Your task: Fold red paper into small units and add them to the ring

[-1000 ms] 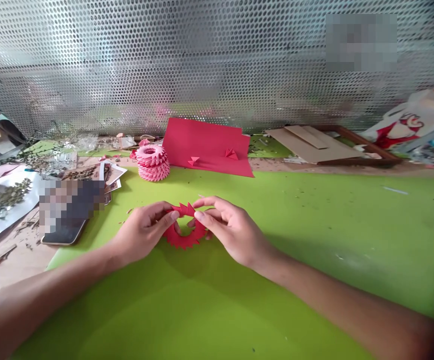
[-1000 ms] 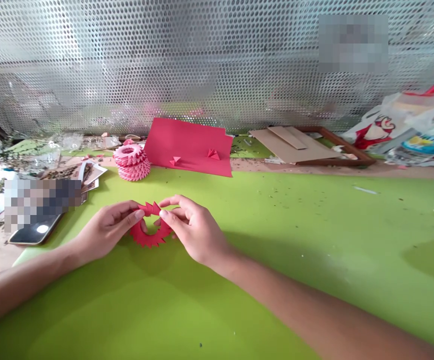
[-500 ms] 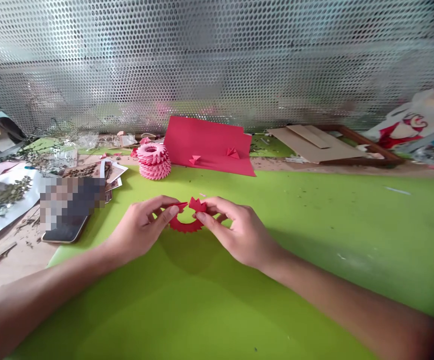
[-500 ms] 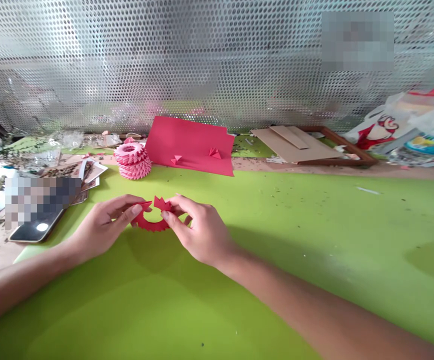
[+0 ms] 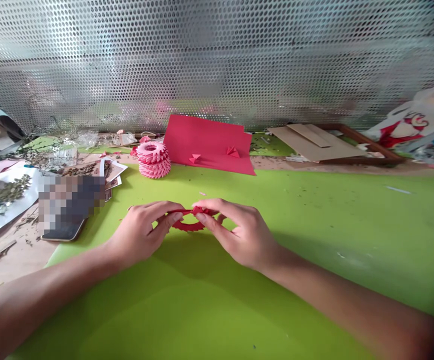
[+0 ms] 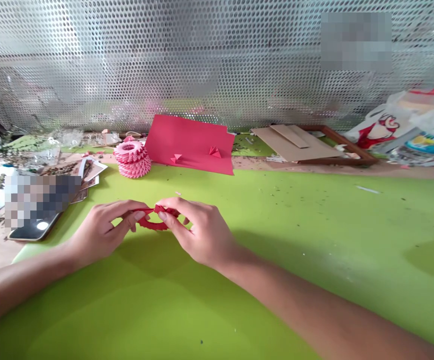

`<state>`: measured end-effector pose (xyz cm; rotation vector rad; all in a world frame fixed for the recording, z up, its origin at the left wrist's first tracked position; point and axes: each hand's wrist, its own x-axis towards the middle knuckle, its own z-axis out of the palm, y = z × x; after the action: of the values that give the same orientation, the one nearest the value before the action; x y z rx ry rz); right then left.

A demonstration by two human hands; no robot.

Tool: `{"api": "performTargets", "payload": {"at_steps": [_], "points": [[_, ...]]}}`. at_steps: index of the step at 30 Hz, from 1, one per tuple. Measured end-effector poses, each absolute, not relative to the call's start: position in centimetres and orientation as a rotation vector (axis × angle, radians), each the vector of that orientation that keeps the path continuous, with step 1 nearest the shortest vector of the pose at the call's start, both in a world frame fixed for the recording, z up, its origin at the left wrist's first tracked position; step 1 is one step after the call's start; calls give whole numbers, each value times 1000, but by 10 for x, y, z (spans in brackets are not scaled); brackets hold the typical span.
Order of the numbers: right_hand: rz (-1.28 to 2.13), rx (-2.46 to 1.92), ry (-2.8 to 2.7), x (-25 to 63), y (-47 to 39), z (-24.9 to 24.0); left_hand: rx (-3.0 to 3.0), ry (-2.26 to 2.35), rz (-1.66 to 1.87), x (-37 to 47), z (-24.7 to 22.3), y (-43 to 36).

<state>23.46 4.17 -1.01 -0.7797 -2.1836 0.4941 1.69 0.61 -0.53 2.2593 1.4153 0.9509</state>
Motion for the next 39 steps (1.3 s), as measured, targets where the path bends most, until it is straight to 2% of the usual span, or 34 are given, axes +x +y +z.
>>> {"api": "performTargets", "payload": {"at_steps": [6,14,22,39], "points": [[359,-581,-2164,235,43,-11,2498,1287,1084,16,-11,4],[310,-533,-2186,237,44,-11,2689,1190,1124,13,-13,4],[319,-526,-2181,237,43,-9,2758,1202,1074,16,-7,1],[272,-382,-2261,247,47,-9,2865,1079,1192,15,-10,-5]]}}
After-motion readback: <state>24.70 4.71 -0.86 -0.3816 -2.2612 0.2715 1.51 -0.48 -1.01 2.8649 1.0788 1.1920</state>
